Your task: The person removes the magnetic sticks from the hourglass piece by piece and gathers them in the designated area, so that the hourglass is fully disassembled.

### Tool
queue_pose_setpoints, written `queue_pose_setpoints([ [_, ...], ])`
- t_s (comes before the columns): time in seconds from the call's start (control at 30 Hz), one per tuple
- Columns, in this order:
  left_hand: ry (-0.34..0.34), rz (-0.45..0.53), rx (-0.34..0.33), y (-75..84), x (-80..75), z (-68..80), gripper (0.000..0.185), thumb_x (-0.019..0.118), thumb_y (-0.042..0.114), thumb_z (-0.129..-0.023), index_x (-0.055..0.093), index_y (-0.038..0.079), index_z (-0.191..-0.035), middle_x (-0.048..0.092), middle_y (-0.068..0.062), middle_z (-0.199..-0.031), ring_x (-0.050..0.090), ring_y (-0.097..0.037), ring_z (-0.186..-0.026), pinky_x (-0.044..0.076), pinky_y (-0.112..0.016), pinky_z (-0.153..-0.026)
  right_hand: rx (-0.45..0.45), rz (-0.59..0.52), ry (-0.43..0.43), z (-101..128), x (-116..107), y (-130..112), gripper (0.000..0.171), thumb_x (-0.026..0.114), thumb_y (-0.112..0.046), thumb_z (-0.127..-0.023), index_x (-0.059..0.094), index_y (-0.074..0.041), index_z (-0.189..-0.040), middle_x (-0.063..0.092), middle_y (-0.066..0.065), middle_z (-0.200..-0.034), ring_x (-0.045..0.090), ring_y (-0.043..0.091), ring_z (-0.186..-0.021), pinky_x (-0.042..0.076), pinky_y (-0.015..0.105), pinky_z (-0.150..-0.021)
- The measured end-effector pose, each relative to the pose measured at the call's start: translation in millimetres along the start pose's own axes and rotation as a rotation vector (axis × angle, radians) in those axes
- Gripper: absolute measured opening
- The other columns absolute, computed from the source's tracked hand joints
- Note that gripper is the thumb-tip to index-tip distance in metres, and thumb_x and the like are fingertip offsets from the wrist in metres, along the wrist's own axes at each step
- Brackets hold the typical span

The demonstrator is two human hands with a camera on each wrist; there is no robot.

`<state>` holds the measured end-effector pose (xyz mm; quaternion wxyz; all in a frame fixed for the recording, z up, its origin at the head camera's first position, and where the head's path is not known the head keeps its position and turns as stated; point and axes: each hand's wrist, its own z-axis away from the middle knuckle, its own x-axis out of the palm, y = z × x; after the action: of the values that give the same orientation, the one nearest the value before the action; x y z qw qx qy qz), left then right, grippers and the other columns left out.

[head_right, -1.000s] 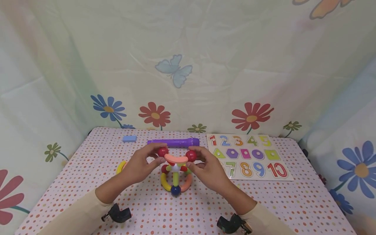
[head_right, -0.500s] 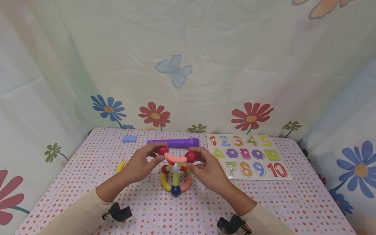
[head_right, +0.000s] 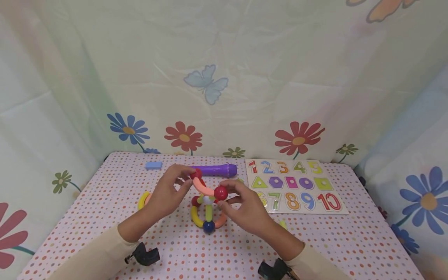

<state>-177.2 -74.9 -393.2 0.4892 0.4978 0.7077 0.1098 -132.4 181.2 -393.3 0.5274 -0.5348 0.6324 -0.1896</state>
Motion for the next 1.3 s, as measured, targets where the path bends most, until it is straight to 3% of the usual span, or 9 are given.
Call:
queue_pose_setpoints([
  [0.13,-0.06,-0.009,-0.021,8.1,-0.4,7.8,0.043,0.067,0.006,-0.098,0.063,0.021,-0.137,0.055,-0.003,-0.134,0.057,-0.021,-0.114,0.057,-0.041,-0.087,-0.078,0.019,-0.005,0.4,2.1,1.1,0.051,0.078,0.001,-0.089,0.059,-0.006,-0.136,0.069,0.005,-0.119,0.069,0.02,-0.103,0.059,0.032,-0.083],
  [0.27,-0.138,-0.044,-0.071,19.4,0.9,14.4,0.049,0.072,0.023,-0.098,0.058,0.028,-0.145,0.047,-0.01,-0.145,0.052,-0.029,-0.127,0.057,-0.044,-0.089,-0.118,0.038,0.002,0.8,1.9,2.4,0.051,0.077,-0.002,-0.091,0.059,-0.006,-0.137,0.069,0.006,-0.12,0.07,0.02,-0.102,0.059,0.031,-0.084],
  [0.43,-0.195,-0.091,-0.076,27.2,6.0,15.6,0.055,0.069,0.035,-0.1,0.051,0.027,-0.15,0.052,-0.01,-0.143,0.051,-0.031,-0.132,0.053,-0.051,-0.097,-0.117,0.048,0.014,1.5,0.6,3.2,0.049,0.079,-0.002,-0.089,0.06,-0.006,-0.135,0.07,0.004,-0.116,0.069,0.017,-0.103,0.058,0.031,-0.085],
  [0.63,-0.177,-0.124,-0.078,30.6,9.6,13.2,0.049,0.066,0.035,-0.101,0.055,0.021,-0.146,0.056,-0.003,-0.145,0.049,-0.025,-0.137,0.047,-0.052,-0.105,-0.107,0.043,-0.001,1.0,0.1,3.5,0.047,0.078,-0.004,-0.09,0.061,-0.006,-0.133,0.07,0.004,-0.117,0.069,0.018,-0.104,0.058,0.033,-0.086],
  [0.93,-0.171,-0.157,-0.111,32.1,10.3,11.3,0.043,0.065,0.036,-0.099,0.059,0.02,-0.139,0.059,-0.002,-0.139,0.052,-0.024,-0.134,0.05,-0.05,-0.101,-0.091,0.061,-0.01,0.0,-0.6,2.6,0.048,0.079,-0.004,-0.089,0.06,-0.006,-0.134,0.069,0.005,-0.121,0.069,0.019,-0.107,0.056,0.03,-0.09],
  [1.17,-0.14,-0.151,-0.086,30.7,11.5,10.0,0.031,0.061,0.036,-0.101,0.064,0.018,-0.126,0.064,0.001,-0.119,0.06,-0.02,-0.105,0.055,-0.038,-0.083,-0.083,0.07,-0.011,0.6,-1.0,3.5,0.047,0.075,-0.001,-0.091,0.057,-0.002,-0.135,0.068,0.01,-0.123,0.07,0.021,-0.108,0.056,0.029,-0.091],
  [1.3,-0.138,-0.141,-0.089,30.4,11.5,9.9,0.03,0.062,0.035,-0.1,0.064,0.018,-0.125,0.064,0.001,-0.118,0.06,-0.023,-0.105,0.054,-0.039,-0.084,-0.081,0.072,-0.013,1.1,-1.4,4.7,0.047,0.075,0.0,-0.091,0.056,-0.001,-0.135,0.068,0.011,-0.122,0.07,0.023,-0.109,0.055,0.027,-0.091],
])
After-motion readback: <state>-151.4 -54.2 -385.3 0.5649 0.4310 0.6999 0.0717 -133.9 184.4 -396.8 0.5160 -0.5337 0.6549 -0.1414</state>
